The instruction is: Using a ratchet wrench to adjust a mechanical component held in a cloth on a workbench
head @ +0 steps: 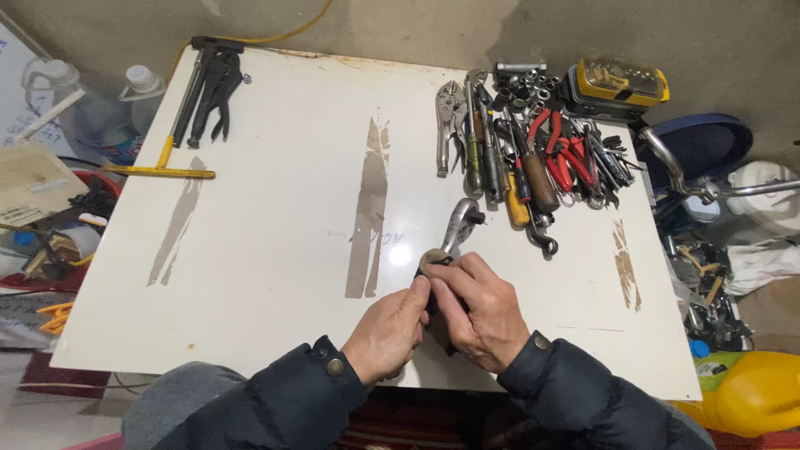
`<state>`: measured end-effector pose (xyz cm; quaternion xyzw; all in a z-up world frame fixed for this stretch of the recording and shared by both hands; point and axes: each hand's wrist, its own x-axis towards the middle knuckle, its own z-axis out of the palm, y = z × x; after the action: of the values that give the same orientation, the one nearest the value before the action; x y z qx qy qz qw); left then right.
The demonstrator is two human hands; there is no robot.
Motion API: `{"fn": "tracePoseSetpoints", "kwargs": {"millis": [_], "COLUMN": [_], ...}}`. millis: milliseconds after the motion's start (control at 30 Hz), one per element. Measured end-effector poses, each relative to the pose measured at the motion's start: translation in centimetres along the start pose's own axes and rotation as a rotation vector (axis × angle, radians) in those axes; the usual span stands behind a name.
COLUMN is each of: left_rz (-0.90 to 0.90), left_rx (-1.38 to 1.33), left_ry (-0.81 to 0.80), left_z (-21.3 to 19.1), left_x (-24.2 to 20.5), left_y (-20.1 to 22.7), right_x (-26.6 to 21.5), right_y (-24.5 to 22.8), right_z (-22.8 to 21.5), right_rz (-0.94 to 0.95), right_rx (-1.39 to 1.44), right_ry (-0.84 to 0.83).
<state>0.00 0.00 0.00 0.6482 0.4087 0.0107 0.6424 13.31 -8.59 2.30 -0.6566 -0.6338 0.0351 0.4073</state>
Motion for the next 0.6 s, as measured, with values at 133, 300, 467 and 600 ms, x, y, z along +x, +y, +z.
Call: {"fn": "tracePoseSetpoints", "kwargs": {"millis": [133,300,467,600], "left_rz": [-0.023,-0.006,0.079,0.102], "left_rx": [0.034,0.128,0.174,0.150], "left_ry": [0.006,-0.023,0.063,0.084], "left_z": [0.0,0.1,0.2,-0.2], "left_x": [-1.1,-1.7,-0.4,-0.5], "left_y": [1.1,1.0,-0.4,0.1], "right_x": [0.4,1.2,0.8,0.1], "right_y": [2.4,4.2,1.0,0.2], "right_z": [-0.2,0.0,0.2,0.1], "right_rz": [-0.061,-0.191,-0.123,-0.094], "right_rx": [-0.136,-0.685,-0.249,-0.049], "right_ry": [0.047,0.314,0.104,0.001]}}
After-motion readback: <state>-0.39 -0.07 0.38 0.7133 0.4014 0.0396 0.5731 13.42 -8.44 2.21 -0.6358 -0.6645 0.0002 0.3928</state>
